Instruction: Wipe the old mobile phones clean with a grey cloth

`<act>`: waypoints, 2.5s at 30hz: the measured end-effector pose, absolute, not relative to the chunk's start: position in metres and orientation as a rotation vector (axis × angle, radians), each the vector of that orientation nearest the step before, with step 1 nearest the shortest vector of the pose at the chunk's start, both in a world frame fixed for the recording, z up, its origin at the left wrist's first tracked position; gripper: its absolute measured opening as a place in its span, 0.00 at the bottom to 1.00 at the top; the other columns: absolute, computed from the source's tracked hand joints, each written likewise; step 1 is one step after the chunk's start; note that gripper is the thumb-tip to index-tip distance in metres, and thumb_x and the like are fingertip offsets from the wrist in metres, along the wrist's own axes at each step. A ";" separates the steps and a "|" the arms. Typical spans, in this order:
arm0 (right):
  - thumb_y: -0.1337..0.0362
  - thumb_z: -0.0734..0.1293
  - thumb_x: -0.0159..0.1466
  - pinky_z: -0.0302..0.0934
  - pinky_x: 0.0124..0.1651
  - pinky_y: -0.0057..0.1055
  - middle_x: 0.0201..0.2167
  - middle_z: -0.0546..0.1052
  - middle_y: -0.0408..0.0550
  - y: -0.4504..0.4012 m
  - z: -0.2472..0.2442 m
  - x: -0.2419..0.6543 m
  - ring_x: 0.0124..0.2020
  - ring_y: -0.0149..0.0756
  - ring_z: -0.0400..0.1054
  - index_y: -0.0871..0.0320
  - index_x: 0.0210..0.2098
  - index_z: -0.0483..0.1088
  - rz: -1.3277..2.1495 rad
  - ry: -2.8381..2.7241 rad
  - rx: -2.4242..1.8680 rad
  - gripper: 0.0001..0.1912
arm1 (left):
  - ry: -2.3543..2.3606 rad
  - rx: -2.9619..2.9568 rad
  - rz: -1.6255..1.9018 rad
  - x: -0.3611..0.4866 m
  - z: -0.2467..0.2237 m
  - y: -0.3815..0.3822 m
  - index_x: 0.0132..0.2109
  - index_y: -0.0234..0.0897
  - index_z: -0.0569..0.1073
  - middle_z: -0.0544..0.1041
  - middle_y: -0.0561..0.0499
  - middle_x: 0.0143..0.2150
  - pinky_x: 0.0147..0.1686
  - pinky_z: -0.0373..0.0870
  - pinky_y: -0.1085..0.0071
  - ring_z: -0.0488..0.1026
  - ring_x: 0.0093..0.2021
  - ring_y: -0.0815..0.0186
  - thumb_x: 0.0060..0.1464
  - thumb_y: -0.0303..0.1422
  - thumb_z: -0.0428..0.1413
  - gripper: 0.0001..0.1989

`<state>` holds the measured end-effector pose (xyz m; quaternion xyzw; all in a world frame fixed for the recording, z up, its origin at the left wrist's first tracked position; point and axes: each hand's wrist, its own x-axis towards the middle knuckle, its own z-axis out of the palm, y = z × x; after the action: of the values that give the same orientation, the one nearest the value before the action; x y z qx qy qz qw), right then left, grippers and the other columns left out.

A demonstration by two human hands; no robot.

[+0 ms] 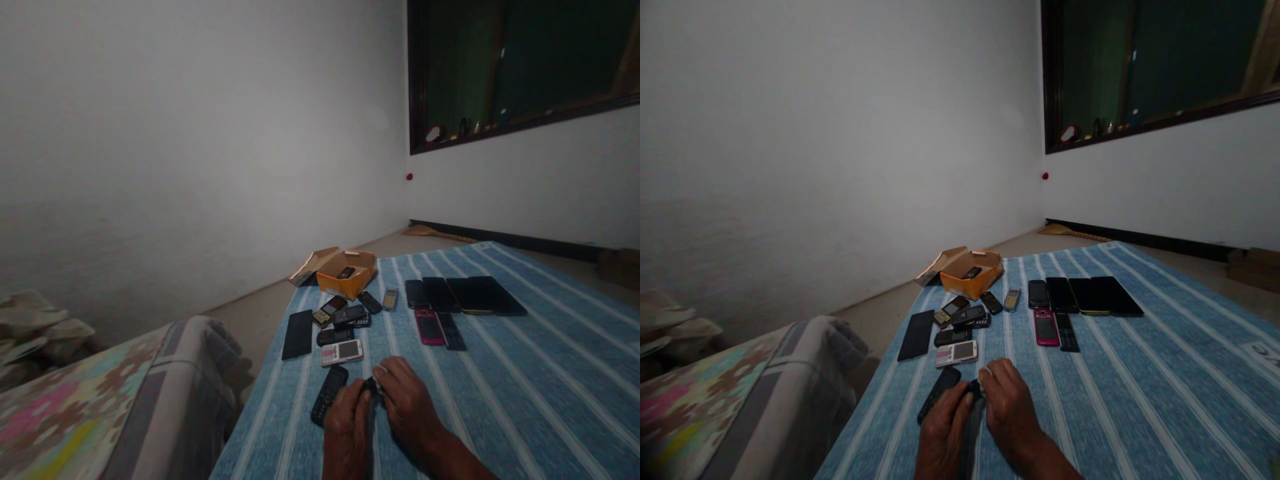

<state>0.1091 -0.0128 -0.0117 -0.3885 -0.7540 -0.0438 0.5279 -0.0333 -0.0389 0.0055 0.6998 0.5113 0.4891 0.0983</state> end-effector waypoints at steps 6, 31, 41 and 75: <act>0.76 0.55 0.66 0.63 0.38 0.35 0.34 0.72 0.51 -0.016 -0.005 0.109 0.37 0.40 0.64 0.58 0.41 0.69 -0.135 -1.808 -0.889 0.14 | 1.510 2.031 1.425 -0.031 0.008 -0.042 0.41 0.36 0.79 0.83 0.42 0.37 0.38 0.80 0.66 0.81 0.38 0.59 0.63 0.46 0.47 0.22; 0.82 0.58 0.58 0.57 0.37 0.31 0.31 0.71 0.47 0.015 -0.035 0.137 0.35 0.38 0.62 0.57 0.30 0.69 -0.094 -1.785 -1.228 0.16 | 1.533 2.141 1.362 -0.026 0.001 -0.045 0.44 0.33 0.79 0.83 0.38 0.39 0.37 0.80 0.67 0.82 0.38 0.57 0.65 0.46 0.44 0.25; 0.80 0.59 0.60 0.56 0.38 0.32 0.31 0.69 0.48 0.004 -0.022 0.132 0.35 0.39 0.60 0.57 0.28 0.66 -0.251 -1.853 -1.113 0.13 | 1.514 2.140 1.192 -0.030 -0.019 -0.041 0.48 0.33 0.76 0.82 0.40 0.41 0.41 0.79 0.67 0.81 0.41 0.59 0.64 0.36 0.45 0.17; 0.79 0.59 0.61 0.63 0.45 0.38 0.37 0.71 0.53 -0.001 -0.030 0.121 0.41 0.43 0.62 0.59 0.33 0.69 -0.264 -1.900 -1.089 0.12 | 1.566 2.321 1.174 -0.024 -0.025 -0.034 0.46 0.35 0.75 0.78 0.44 0.35 0.36 0.75 0.64 0.76 0.35 0.60 0.64 0.32 0.45 0.14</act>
<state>0.1215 -0.0010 -0.0300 -0.4406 -0.7688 -0.1067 0.4511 -0.0238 -0.0339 -0.0252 0.7635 0.5150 0.3861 0.0529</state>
